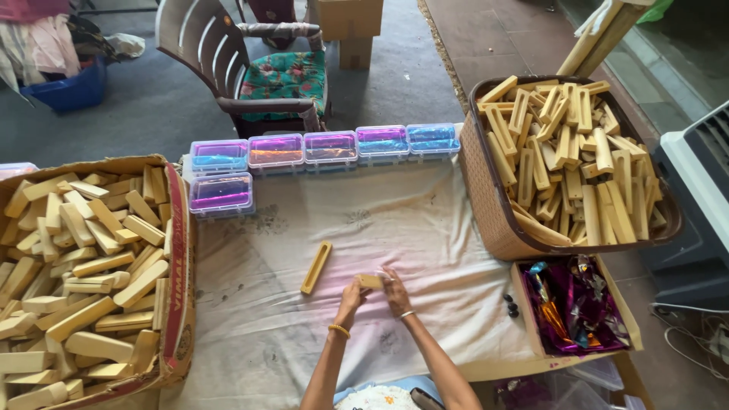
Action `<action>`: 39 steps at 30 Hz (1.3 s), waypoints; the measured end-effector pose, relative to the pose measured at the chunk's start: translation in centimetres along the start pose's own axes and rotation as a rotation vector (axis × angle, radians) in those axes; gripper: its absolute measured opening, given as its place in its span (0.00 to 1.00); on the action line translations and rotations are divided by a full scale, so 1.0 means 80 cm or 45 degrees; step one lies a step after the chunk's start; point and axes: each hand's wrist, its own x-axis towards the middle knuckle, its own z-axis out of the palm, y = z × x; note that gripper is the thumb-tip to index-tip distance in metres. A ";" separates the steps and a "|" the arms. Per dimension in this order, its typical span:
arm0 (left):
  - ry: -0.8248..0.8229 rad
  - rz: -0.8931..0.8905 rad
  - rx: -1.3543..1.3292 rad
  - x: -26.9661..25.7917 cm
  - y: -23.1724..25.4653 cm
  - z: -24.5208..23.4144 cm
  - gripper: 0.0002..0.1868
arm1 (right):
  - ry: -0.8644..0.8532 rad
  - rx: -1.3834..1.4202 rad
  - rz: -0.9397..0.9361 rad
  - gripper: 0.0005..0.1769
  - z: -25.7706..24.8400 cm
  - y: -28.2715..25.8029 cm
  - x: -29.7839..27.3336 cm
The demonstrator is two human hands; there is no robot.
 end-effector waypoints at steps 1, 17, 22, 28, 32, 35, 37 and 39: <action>-0.040 -0.024 -0.036 0.001 -0.004 -0.004 0.28 | 0.021 -0.026 0.090 0.31 0.001 0.022 -0.006; -0.129 -0.168 -0.206 -0.037 -0.012 -0.031 0.25 | -0.007 0.045 -0.185 0.26 0.047 -0.103 -0.002; -0.176 -0.345 -0.389 -0.080 0.034 -0.017 0.38 | 0.152 -0.256 -0.028 0.25 0.021 0.028 -0.016; -0.146 -0.246 -0.460 -0.077 0.027 -0.017 0.33 | 0.162 -0.356 -0.020 0.25 0.045 0.032 -0.012; -0.145 -0.163 -0.431 -0.050 -0.007 -0.022 0.32 | 0.106 -0.343 -0.011 0.27 0.049 0.003 -0.013; -0.059 -0.080 -0.298 -0.027 -0.017 -0.015 0.30 | -0.007 0.104 -0.049 0.26 0.021 -0.067 -0.011; 0.000 0.103 0.106 -0.032 0.008 -0.011 0.21 | -0.153 0.789 0.024 0.26 0.005 -0.096 -0.007; 0.035 0.290 0.361 -0.053 0.036 -0.001 0.21 | -0.136 0.714 -0.027 0.24 0.000 -0.072 -0.005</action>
